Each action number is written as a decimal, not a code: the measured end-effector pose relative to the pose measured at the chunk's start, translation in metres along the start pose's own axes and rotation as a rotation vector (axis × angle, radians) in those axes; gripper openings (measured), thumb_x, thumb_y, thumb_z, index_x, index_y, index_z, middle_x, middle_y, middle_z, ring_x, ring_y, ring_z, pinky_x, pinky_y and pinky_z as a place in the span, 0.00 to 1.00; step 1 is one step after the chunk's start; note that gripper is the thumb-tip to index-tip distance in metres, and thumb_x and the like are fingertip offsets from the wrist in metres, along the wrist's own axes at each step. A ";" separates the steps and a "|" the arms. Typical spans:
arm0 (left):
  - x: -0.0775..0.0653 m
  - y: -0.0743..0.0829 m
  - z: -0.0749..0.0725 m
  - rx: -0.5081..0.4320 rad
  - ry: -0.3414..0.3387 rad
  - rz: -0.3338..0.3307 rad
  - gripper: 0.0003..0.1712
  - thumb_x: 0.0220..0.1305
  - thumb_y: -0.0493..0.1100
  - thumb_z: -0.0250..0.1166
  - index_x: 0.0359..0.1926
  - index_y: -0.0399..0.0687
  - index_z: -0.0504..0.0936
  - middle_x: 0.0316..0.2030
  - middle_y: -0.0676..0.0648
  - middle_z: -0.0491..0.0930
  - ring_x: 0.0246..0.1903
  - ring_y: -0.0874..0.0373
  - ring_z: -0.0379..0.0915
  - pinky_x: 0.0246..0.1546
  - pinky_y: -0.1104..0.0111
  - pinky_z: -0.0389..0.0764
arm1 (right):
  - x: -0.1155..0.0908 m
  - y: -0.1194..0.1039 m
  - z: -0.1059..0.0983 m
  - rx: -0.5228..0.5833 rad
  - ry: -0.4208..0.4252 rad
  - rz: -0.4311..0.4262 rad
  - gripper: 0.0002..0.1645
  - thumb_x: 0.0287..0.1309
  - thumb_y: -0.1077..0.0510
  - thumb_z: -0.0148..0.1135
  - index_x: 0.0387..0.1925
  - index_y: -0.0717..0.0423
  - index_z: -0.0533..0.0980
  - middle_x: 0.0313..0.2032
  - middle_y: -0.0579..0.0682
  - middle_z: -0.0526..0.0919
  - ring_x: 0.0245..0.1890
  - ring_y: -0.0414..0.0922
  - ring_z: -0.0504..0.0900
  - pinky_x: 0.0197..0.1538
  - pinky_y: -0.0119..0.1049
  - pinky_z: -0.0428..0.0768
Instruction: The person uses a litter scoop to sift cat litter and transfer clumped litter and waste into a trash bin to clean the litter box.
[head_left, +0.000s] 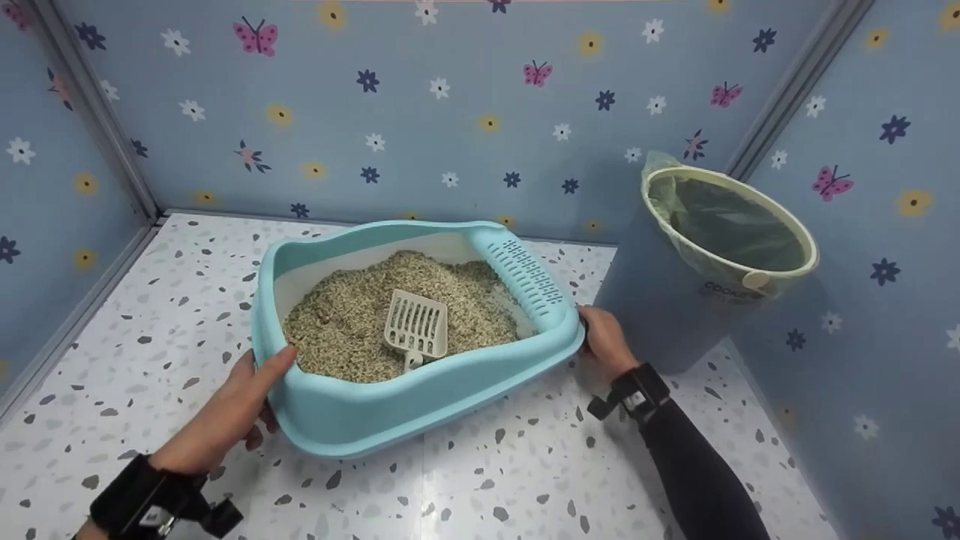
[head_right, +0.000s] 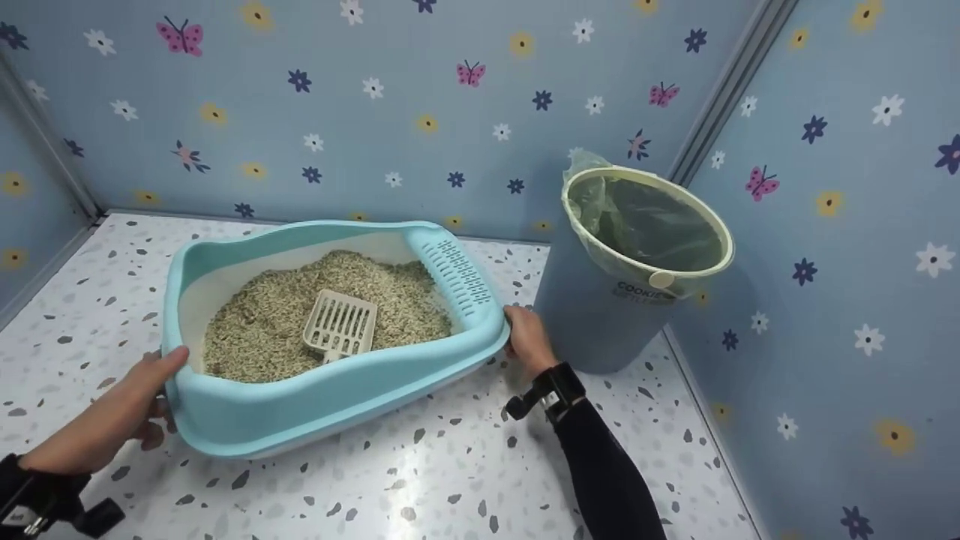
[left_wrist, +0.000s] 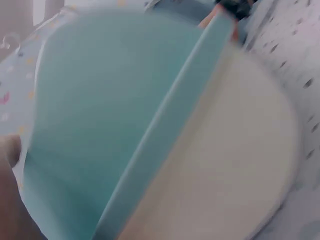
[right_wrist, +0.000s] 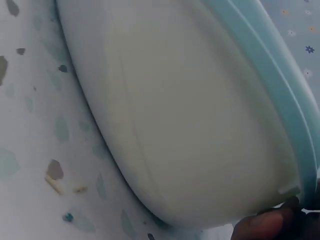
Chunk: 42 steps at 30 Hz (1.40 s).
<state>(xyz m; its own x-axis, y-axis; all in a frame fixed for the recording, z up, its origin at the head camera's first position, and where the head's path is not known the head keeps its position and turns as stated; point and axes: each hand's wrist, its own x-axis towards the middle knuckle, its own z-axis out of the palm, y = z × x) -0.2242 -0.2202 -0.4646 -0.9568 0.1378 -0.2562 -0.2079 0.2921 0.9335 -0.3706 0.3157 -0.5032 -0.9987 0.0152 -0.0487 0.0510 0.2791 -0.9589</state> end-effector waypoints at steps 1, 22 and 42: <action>-0.002 0.001 0.004 -0.005 0.006 -0.001 0.55 0.86 0.74 0.41 0.87 0.34 0.42 0.41 0.39 0.75 0.30 0.50 0.73 0.19 0.65 0.73 | 0.001 0.001 -0.003 0.028 -0.017 0.001 0.26 0.84 0.45 0.48 0.30 0.52 0.78 0.19 0.45 0.72 0.15 0.41 0.66 0.21 0.34 0.65; 0.048 -0.006 -0.055 0.043 -0.045 0.068 0.44 0.87 0.72 0.39 0.70 0.37 0.72 0.38 0.46 0.80 0.25 0.57 0.71 0.24 0.65 0.72 | -0.073 0.002 0.009 0.209 -0.140 0.069 0.27 0.88 0.50 0.42 0.29 0.55 0.74 0.23 0.47 0.69 0.21 0.43 0.66 0.23 0.33 0.62; 0.003 -0.011 -0.001 0.118 0.132 0.133 0.54 0.87 0.71 0.43 0.86 0.32 0.42 0.50 0.37 0.64 0.25 0.55 0.64 0.21 0.64 0.71 | 0.004 -0.009 0.015 0.194 -0.072 0.081 0.28 0.87 0.51 0.47 0.61 0.70 0.83 0.48 0.55 0.88 0.52 0.47 0.84 0.61 0.35 0.79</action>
<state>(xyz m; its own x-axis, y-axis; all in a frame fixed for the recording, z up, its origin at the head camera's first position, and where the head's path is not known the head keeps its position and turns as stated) -0.2253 -0.2240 -0.4759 -0.9941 0.0595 -0.0904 -0.0603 0.3896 0.9190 -0.3749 0.2986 -0.4993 -0.9891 -0.0409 -0.1411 0.1371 0.0893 -0.9865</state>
